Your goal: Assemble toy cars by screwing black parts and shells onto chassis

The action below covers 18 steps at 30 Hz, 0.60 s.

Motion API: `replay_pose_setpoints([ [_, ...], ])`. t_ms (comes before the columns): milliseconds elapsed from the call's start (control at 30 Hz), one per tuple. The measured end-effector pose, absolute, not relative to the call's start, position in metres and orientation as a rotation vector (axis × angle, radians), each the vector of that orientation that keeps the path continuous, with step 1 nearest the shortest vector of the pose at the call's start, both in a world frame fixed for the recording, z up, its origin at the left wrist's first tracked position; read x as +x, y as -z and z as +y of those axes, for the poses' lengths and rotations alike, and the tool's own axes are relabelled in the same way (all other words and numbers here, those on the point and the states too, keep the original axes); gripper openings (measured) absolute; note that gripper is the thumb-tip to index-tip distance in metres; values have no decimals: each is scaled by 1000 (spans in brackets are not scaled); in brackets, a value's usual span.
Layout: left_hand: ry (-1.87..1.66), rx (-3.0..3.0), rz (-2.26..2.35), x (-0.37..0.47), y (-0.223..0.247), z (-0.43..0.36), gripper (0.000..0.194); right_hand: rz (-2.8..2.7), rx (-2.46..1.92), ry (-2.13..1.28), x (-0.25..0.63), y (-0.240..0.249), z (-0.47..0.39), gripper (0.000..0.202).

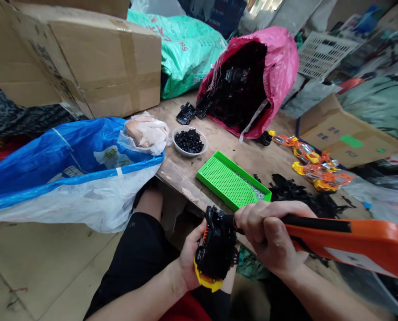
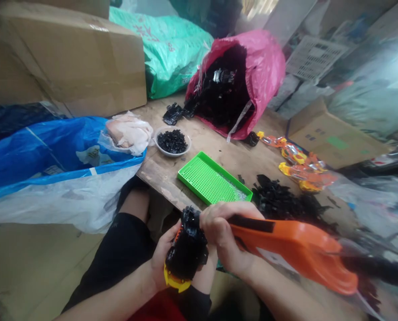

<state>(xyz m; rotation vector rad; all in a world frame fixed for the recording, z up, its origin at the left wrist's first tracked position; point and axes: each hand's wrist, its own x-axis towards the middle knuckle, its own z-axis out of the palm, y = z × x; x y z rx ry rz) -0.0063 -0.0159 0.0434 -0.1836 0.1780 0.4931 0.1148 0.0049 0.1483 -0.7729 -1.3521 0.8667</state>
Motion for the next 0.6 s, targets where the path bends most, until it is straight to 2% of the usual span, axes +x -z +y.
replay_pose_setpoints([
  [333, -512, -190, 212, -5, -49, -16, 71, -1368, -718, -872, 109, -140, 8, 5],
  [600, -498, -239, 202, -5, -45, -17, 73, -1369, -728, -901, 109, -138, 11, 13],
])
